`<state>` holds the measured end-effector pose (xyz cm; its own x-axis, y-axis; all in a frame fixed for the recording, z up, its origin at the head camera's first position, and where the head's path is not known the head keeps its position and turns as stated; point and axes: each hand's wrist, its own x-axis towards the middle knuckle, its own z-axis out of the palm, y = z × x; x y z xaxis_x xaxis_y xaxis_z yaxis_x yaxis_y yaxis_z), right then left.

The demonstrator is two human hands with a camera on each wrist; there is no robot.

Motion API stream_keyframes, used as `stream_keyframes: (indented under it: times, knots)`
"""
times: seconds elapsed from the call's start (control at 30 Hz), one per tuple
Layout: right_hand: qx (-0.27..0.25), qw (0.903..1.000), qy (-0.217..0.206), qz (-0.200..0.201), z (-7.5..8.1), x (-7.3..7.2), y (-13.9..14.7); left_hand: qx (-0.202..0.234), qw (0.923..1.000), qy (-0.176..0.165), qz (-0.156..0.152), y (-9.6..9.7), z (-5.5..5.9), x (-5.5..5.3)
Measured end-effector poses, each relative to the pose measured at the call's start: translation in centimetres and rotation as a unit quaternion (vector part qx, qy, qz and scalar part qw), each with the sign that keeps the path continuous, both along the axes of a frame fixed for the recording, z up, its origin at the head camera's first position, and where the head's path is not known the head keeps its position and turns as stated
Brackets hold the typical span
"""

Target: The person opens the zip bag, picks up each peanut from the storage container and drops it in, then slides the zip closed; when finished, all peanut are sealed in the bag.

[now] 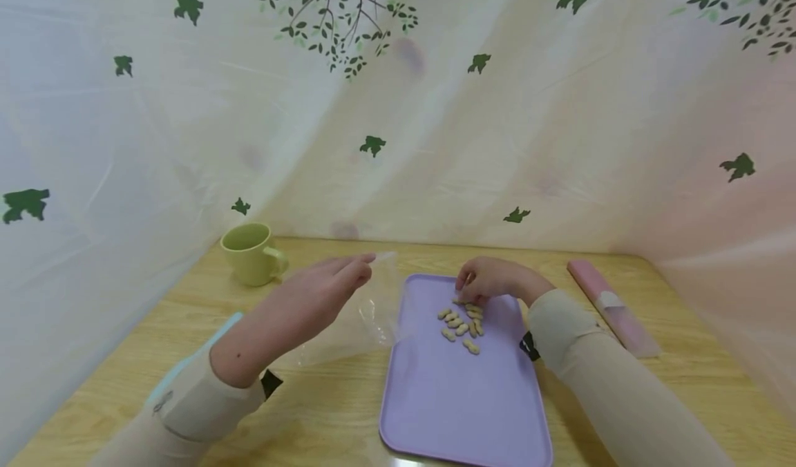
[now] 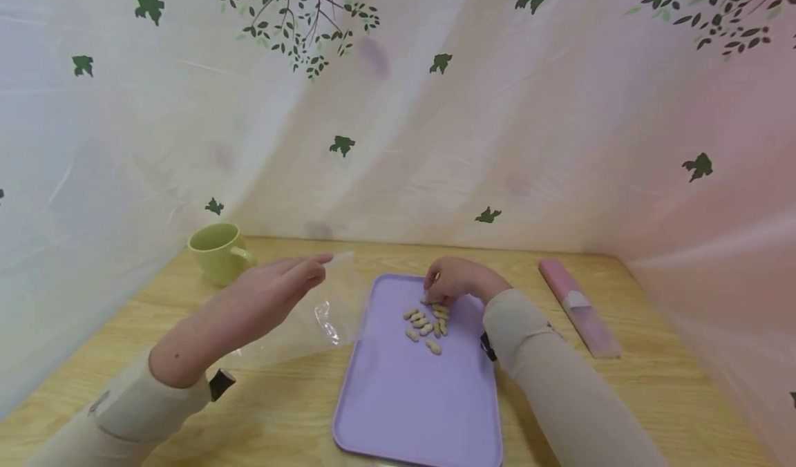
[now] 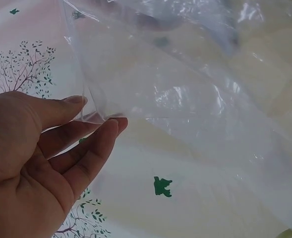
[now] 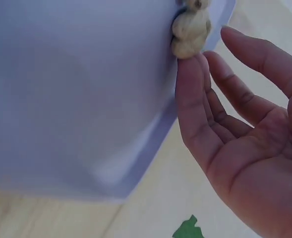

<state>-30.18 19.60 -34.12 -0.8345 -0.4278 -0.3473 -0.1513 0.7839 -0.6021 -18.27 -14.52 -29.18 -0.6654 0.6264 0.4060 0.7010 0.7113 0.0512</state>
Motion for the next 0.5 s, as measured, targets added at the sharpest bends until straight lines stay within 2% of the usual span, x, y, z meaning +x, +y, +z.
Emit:
stream_keyframes:
  times: [0.13, 0.4, 0.5]
  knots:
    - [0.014, 0.9999, 0.001, 0.004, -0.14, -0.21, -0.42, 0.001, 0.9999, -0.015, 0.007, 0.19, 0.04, 0.08]
    - [0.022, 0.9997, 0.004, 0.009, -0.79, -0.62, -1.04, -0.007, 0.9998, 0.018, -0.003, 0.38, -0.02, 0.11]
    - [0.021, 0.9997, 0.007, 0.008, -0.79, -0.46, -1.09, -0.01, 0.9998, 0.018, -0.005, 0.41, 0.02, 0.11]
